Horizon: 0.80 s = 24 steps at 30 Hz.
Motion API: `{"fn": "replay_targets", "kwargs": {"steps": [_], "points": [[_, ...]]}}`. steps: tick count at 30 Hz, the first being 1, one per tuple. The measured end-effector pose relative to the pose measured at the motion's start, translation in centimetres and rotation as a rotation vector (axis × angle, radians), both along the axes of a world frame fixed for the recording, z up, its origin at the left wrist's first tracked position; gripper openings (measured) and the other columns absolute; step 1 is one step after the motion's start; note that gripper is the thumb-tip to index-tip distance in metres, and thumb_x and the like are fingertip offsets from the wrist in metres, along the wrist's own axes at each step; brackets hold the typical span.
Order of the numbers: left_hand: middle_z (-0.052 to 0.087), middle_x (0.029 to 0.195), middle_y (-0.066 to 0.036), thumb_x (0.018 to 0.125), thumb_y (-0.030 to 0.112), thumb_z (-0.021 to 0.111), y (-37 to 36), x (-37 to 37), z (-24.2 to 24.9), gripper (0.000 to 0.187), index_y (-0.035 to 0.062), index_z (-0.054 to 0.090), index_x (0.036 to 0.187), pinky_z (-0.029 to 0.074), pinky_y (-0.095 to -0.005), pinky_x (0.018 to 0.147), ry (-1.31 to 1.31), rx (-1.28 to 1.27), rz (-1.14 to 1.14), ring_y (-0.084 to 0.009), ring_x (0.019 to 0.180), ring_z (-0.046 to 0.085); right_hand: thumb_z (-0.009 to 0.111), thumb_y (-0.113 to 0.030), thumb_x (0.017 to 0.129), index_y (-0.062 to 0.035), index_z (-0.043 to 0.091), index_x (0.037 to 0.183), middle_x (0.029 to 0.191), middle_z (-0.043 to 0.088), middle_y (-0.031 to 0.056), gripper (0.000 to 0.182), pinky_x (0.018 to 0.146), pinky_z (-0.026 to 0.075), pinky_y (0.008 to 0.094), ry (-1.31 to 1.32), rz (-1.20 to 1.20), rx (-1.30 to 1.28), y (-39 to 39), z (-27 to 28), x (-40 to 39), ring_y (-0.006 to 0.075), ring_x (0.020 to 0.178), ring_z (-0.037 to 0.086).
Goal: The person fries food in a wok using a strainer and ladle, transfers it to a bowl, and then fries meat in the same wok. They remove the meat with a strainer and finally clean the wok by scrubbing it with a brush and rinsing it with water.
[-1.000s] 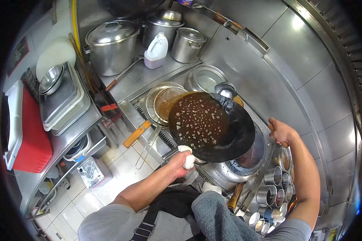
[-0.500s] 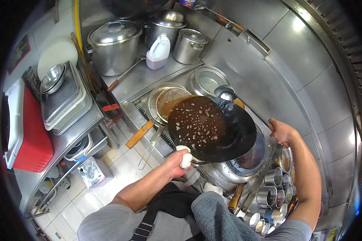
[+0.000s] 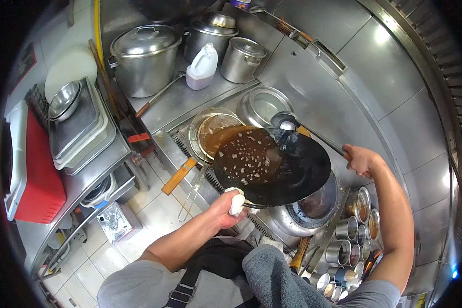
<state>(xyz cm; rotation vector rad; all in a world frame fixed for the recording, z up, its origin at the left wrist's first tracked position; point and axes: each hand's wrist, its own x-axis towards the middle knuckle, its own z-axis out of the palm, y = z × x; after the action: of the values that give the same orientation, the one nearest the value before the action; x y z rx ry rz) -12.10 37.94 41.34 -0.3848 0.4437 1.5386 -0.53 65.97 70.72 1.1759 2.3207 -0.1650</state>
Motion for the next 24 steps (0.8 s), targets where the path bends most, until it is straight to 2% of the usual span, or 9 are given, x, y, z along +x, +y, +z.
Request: {"fn": "replay_targets", "kwargs": {"steps": [2,3,6,8,15,17,22,23,24], "points": [[0.06,0.076,-0.009,0.092,0.021,0.052,0.1,-0.6,0.8,0.014,0.0084,0.056,0.096,0.046,-0.0261,0.044,-0.019,0.021,0.002,-0.02,0.06,0.059,0.058,0.01,0.076,0.003,0.032,0.141,0.1,0.058,0.0118,0.07,0.048,0.044,0.0362,-0.112,-0.027,0.025,-1.7,1.7,-2.7,0.0187,0.062,0.055],[0.059,0.077,-0.011,0.092,0.022,0.052,0.1,-1.0,1.2,0.015,0.0076,0.055,0.095,0.045,-0.0252,0.044,-0.038,0.04,0.006,-0.0203,0.062,0.059,0.058,0.01,0.076,0.003,0.032,0.141,0.1,0.058,0.0118,0.07,0.048,0.044,0.0362,-0.112,-0.03,0.026,0.6,1.4,-2.8,0.0187,0.062,0.055],[0.055,0.079,-0.012,0.092,0.024,0.052,0.8,-1.7,1.8,0.017,0.0064,0.053,0.092,0.043,-0.0237,0.043,-0.192,0.055,0.017,-0.0183,0.061,0.055,0.057,0.007,0.077,-0.0057,0.036,0.14,0.104,0.064,0.0167,0.067,0.05,0.047,0.0377,0.038,0.133,-0.004,7.1,1.2,-4.0,0.0265,0.072,0.062],[0.052,0.078,-0.011,0.091,0.025,0.053,1.3,-2.1,1.3,0.019,0.0063,0.052,0.091,0.042,-0.0234,0.043,-0.266,0.118,0.013,-0.0169,0.06,0.052,0.056,0.009,0.074,-0.0078,0.039,0.139,0.116,0.064,0.0161,0.07,0.058,0.052,0.0401,-0.268,0.184,0.065,6.1,3.3,-7.9,0.0296,0.089,0.066],[0.043,0.073,-0.005,0.085,0.03,0.056,3.4,-2.2,-1.1,0.029,0.0022,0.048,0.089,0.038,-0.0212,0.042,-0.597,0.439,-0.034,-0.0117,0.055,0.044,0.058,0.001,0.073,-0.0123,0.051,0.132,0.112,0.066,0.0139,0.06,0.072,0.055,0.0454,-0.446,0.341,0.473,-3.3,7.0,-17.0,0.034,0.102,0.065],[0.042,0.072,-0.005,0.084,0.03,0.057,4.2,-2.0,-3.0,0.031,0.0012,0.047,0.088,0.038,-0.0212,0.042,-0.594,0.542,-0.034,-0.011,0.054,0.044,0.058,-0.004,0.076,-0.015,0.054,0.13,0.112,0.067,0.0133,0.055,0.077,0.054,0.0443,-0.519,0.542,0.628,-3.0,7.2,-18.6,0.0353,0.101,0.064],[0.042,0.066,-0.001,0.08,0.031,0.058,6.6,-1.2,-8.3,0.031,0.002,0.046,0.08,0.039,-0.0219,0.04,-0.466,0.648,-0.078,-0.0105,0.049,0.043,0.056,-0.006,0.082,-0.021,0.051,0.136,0.12,0.066,0.0092,0.056,0.083,0.054,0.0439,-0.467,0.526,0.774,-6.6,7.9,-20.4,0.0324,0.107,0.064],[0.044,0.067,-0.004,0.085,0.031,0.053,6.6,-1.0,-9.2,0.03,0.0019,0.049,0.09,0.037,-0.022,0.039,-0.489,0.684,-0.073,-0.011,0.05,0.042,0.056,-0.005,0.083,-0.0218,0.049,0.139,0.122,0.065,0.0085,0.058,0.083,0.054,0.0432,-0.443,0.542,0.815,-7.1,7.9,-20.4,0.0315,0.109,0.064],[0.044,0.067,-0.004,0.085,0.031,0.053,6.3,-0.9,-9.0,0.03,0.0019,0.049,0.09,0.037,-0.022,0.039,-0.48,0.674,-0.074,-0.011,0.05,0.042,0.056,-0.004,0.084,-0.0227,0.047,0.141,0.124,0.064,0.0078,0.06,0.084,0.055,0.0425,-0.417,0.559,0.855,-7.4,7.9,-20.1,0.0306,0.11,0.064]]}}
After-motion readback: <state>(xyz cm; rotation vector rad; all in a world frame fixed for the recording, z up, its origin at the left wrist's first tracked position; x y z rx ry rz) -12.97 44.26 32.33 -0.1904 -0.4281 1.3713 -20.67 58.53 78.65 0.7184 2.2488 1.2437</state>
